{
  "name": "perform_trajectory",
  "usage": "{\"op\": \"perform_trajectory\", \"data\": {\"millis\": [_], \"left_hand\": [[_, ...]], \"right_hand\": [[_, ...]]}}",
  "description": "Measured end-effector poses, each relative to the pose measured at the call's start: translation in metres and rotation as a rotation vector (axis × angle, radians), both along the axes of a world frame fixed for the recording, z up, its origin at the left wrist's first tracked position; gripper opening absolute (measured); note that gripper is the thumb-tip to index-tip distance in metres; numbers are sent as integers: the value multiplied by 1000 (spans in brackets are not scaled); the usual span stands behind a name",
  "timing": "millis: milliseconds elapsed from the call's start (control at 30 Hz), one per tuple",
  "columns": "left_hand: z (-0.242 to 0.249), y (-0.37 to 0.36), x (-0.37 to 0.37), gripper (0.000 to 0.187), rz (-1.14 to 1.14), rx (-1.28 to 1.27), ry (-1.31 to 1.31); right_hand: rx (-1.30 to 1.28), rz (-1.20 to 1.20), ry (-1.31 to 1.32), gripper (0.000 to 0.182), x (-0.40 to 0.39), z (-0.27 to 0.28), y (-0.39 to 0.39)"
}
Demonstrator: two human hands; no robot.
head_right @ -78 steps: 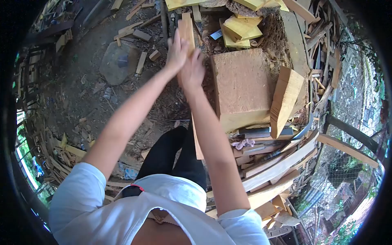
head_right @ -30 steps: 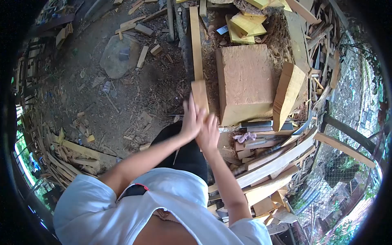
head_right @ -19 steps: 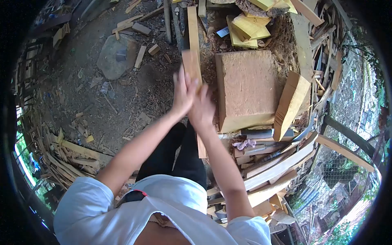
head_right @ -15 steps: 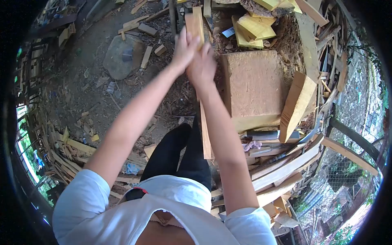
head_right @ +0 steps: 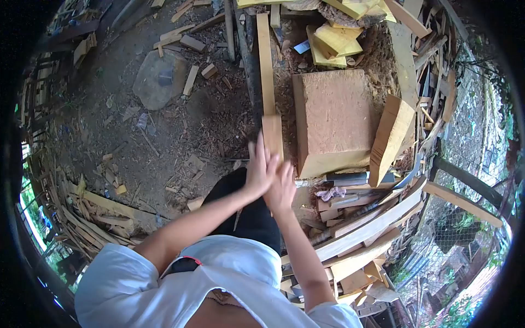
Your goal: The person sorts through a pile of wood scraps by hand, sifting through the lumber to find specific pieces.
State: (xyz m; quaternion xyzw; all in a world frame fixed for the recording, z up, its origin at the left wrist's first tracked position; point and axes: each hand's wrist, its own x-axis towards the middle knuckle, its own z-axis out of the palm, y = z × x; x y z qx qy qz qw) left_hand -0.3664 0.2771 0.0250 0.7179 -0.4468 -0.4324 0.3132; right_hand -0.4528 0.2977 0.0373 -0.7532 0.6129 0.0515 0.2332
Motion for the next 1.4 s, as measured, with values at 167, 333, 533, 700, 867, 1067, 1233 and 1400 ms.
{"op": "perform_trajectory", "data": {"millis": [167,333,533,700,867,1067,1233,1400], "left_hand": [[-6,26,-7,74,-15,-23,-79],[-28,-93,38,70,39,-269,-90],[-42,-272,102,42,49,-330,-191],[-51,-263,98,38,44,-355,-224],[-30,-121,38,70,13,-238,-167],[2,42,-12,72,6,-30,-64],[-7,5,7,76,-28,-79,-21],[-18,-120,52,70,35,-223,3]], "right_hand": [[59,35,24,62,-5,13,17],[-38,-27,-103,59,37,-8,-93],[-322,-45,-184,42,97,-37,-256],[-251,-42,-144,41,90,-33,-252],[-9,-74,-135,64,36,-12,-113],[-61,68,19,62,-12,5,35],[28,46,42,60,8,15,-7],[-57,-39,-113,54,49,1,-118]]}}
